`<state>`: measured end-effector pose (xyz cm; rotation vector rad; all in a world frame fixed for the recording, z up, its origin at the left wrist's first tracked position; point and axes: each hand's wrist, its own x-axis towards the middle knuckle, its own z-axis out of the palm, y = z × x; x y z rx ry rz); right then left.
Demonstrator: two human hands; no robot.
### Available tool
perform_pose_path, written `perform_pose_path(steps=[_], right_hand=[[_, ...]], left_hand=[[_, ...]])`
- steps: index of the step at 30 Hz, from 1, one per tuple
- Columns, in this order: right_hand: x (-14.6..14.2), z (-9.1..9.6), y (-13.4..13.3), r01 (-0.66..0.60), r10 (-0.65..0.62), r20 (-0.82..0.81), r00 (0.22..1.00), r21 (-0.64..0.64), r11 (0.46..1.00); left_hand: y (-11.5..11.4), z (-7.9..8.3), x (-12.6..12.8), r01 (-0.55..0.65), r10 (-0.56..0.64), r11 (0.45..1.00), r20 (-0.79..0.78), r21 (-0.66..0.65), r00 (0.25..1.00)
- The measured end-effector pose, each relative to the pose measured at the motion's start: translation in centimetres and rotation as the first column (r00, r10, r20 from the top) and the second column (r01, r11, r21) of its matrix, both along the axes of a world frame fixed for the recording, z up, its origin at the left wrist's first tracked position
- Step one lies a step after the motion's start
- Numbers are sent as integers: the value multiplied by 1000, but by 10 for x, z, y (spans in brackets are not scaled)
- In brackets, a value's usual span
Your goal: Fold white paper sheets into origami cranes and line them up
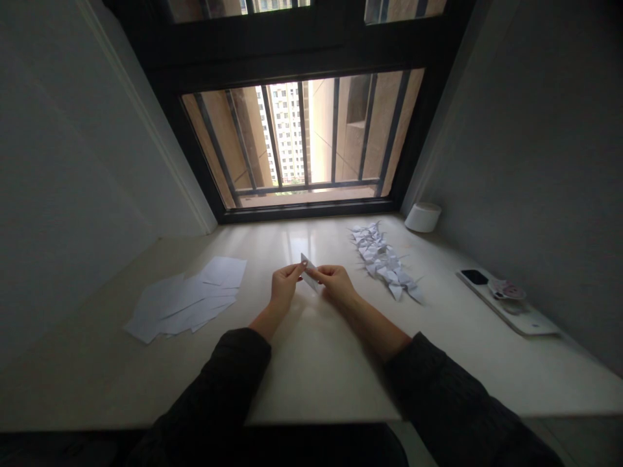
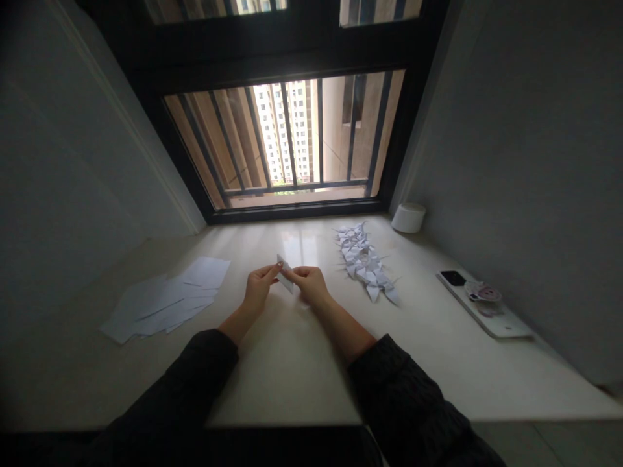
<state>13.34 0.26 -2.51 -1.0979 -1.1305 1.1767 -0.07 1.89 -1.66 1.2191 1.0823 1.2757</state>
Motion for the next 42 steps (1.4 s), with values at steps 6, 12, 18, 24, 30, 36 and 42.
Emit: perform_pose_path(steps=[6,12,18,24,30,36,42], right_hand=[[2,1,-1,7,-7,29,1000,12,1000],[2,0,-1,-25,23,54,998,35,999],[-1,-1,-2,-52,50,37,998,42,998],[-2,-2,-3,-61,59,63,996,37,997],[-5,-6,-4,-87,82,134,987,32,996],[-6,-8,-5,-64,22,299,954,131,989],[-4,-4,-3,-49,-10,304,953,184,982]], left_hand=[[2,2,-3,159,-160,986,-15,-53,987],[6,0,-6,148,-141,981,69,-124,988],[5,0,-4,110,-94,984,116,-139,989],[4,2,-4,70,-50,988,148,-136,988],[8,7,-7,-42,57,991,114,-126,992],[5,7,-6,-68,70,996,47,-55,996],[2,14,-6,-33,39,992,-50,121,998]])
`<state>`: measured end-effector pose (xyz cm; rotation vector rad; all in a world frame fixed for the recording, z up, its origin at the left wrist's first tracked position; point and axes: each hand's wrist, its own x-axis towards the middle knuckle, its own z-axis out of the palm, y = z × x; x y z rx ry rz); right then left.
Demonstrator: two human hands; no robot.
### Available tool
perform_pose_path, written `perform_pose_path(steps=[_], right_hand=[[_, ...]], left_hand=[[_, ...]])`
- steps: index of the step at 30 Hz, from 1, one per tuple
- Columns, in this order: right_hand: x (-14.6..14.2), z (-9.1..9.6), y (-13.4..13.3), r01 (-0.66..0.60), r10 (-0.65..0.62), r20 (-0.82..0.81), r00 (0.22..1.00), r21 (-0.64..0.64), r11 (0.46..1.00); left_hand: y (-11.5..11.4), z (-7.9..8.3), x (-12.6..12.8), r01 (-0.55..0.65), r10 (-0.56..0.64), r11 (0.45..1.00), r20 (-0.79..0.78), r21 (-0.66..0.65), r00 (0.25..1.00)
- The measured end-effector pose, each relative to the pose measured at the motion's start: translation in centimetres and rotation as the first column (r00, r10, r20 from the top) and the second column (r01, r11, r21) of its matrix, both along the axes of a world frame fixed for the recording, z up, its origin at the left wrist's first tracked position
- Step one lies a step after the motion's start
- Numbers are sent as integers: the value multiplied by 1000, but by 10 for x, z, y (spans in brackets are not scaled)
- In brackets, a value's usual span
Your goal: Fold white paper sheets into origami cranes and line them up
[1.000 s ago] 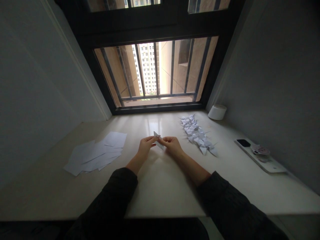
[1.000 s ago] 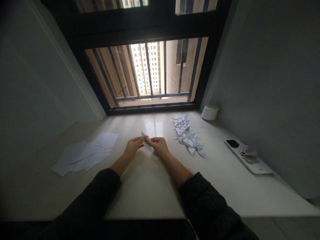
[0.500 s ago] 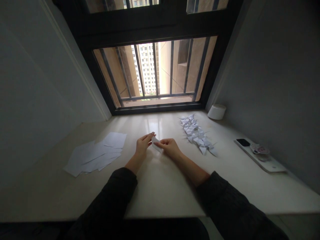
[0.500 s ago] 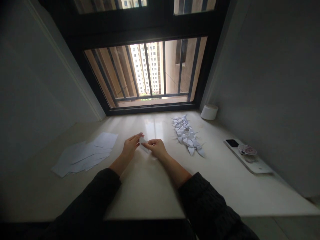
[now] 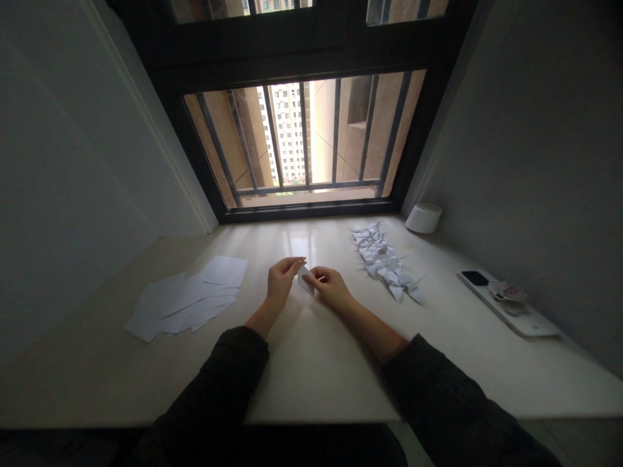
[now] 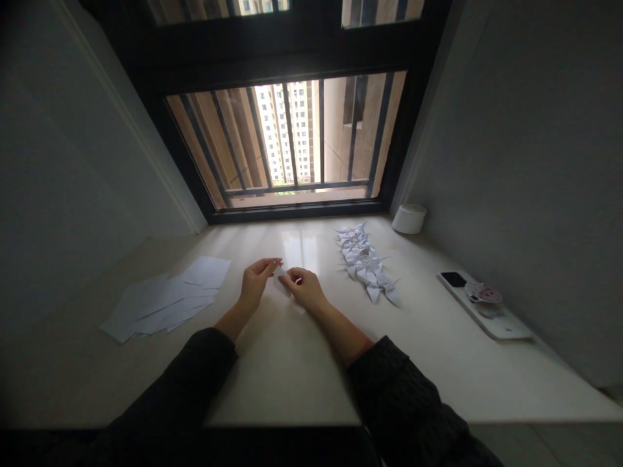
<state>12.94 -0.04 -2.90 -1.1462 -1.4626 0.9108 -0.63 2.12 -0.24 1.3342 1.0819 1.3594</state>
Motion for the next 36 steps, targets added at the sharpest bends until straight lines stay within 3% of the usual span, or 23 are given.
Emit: perform_pose_path(steps=[7,15,21,25,32,36], right_hand=[[9,-1,6,97,-157,-323,933,-195,976],[10,0,10,94,-161,-301,940,-225,970],[14,1,9,116,-177,-334,926,-192,974],[12,1,8,163,-216,-337,916,-178,970],[10,-1,10,235,-270,-410,871,-135,963],[11,-3,10,221,-236,-350,907,-84,972]], left_hand=[[3,-3,-1,96,-99,992,-35,-84,994],[7,-8,-4,40,-44,999,-130,-34,991],[11,-17,-6,114,-115,993,-222,-17,968],[7,-14,-3,137,-137,990,-201,-17,970],[2,-11,1,231,-240,971,-211,-66,948],[4,-12,-2,205,-233,965,-172,-164,957]])
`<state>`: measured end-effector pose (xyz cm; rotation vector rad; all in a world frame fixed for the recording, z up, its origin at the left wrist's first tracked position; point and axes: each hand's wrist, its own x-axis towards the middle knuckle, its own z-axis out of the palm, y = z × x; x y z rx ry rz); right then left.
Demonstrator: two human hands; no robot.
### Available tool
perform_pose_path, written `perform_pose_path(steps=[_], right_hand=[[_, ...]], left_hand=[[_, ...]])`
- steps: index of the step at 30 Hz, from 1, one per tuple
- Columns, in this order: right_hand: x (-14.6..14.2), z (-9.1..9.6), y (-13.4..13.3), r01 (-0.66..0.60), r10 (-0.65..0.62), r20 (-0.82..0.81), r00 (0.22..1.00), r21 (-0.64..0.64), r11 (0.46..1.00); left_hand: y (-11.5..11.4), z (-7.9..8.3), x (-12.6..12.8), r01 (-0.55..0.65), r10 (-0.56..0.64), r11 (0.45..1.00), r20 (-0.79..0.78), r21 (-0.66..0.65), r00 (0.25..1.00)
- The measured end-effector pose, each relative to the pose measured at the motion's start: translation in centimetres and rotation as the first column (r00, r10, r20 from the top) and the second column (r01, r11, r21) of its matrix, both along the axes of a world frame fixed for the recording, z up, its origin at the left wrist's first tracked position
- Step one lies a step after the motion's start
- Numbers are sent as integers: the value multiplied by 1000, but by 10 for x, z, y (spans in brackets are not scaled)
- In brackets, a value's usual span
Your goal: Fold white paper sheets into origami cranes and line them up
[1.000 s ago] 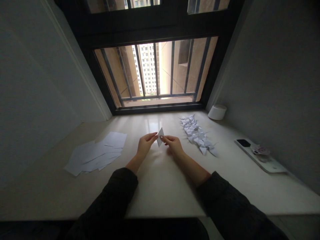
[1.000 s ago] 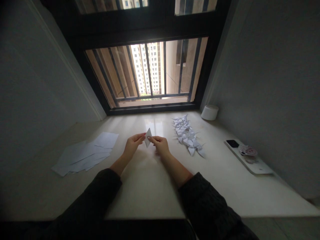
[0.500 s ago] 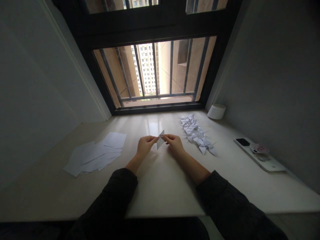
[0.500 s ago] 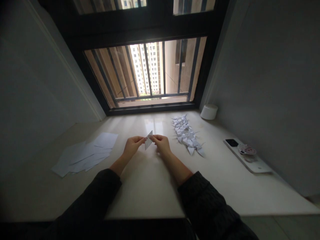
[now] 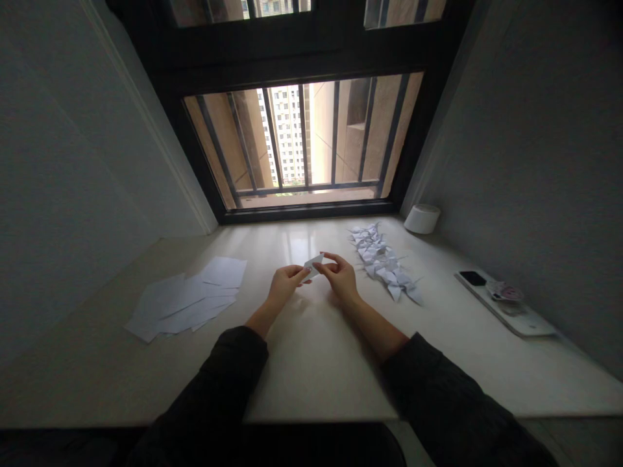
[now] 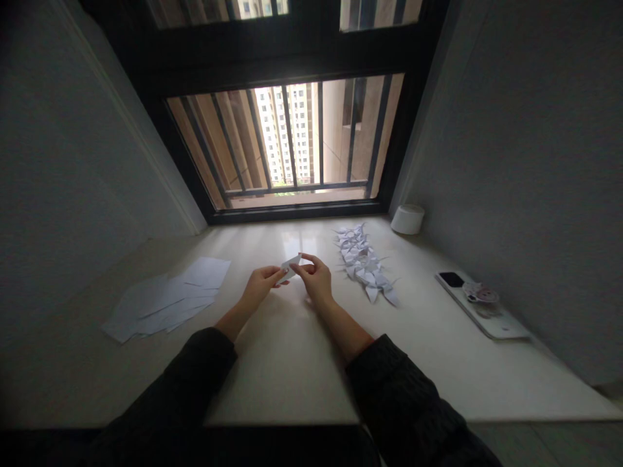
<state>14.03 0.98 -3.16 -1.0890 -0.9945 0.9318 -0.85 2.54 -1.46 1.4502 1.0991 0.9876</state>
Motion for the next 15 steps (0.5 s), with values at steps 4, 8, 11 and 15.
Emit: perform_pose_path(steps=[4,8,11,15], right_hand=[[2,2,-2,20,-28,110,993,76,997],[7,7,-2,-147,112,184,977,189,971],[13,7,1,-364,299,322,898,163,917],[19,4,6,-428,370,335,867,119,896]], left_hand=[[2,3,-3,-33,35,997,22,-73,999],[3,5,-5,-5,8,995,30,-100,1000],[4,7,-8,34,-35,996,-9,-86,999],[5,8,-10,62,-67,994,-55,-86,996]])
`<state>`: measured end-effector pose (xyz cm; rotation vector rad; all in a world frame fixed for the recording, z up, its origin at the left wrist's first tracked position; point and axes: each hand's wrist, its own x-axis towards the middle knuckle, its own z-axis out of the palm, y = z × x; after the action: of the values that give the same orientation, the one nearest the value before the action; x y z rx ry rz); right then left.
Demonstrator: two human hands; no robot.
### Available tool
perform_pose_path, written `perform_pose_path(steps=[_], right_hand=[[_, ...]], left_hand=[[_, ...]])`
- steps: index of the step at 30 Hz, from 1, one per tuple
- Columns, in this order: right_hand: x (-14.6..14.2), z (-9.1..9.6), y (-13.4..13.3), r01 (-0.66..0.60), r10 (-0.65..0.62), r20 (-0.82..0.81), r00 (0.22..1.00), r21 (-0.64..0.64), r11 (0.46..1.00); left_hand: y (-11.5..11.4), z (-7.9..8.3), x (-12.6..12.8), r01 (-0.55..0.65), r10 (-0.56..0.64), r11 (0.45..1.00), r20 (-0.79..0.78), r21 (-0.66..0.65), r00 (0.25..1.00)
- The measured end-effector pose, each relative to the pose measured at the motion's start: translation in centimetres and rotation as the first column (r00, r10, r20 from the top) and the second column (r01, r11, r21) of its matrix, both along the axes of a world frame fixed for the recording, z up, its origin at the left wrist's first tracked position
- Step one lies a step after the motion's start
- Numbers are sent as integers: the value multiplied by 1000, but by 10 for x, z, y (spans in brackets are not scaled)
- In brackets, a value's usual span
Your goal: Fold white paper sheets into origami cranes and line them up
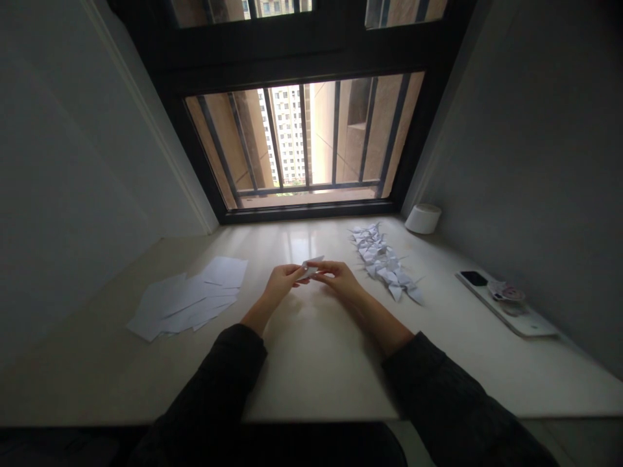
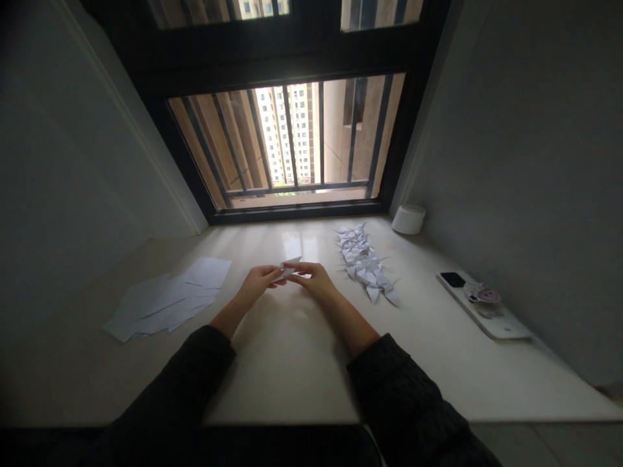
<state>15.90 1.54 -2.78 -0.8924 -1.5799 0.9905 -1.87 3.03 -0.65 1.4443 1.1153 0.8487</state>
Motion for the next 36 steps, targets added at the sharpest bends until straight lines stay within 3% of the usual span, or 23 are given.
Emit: perform_pose_path(steps=[8,17,26,33,36], right_hand=[[5,5,-2,91,-92,46,995,14,996],[8,6,-2,147,-146,39,989,-15,989],[10,5,0,142,-145,-54,988,-51,989],[4,2,1,106,-133,-251,959,-120,987],[0,3,0,113,-153,-287,946,-150,982]], left_hand=[[-1,-1,1,-46,57,988,78,-145,995],[1,-5,2,-30,45,993,131,-113,990],[1,-2,3,-109,104,993,133,35,986],[-9,4,9,-31,-10,966,153,258,988],[-10,1,10,-39,-5,951,142,305,990]])
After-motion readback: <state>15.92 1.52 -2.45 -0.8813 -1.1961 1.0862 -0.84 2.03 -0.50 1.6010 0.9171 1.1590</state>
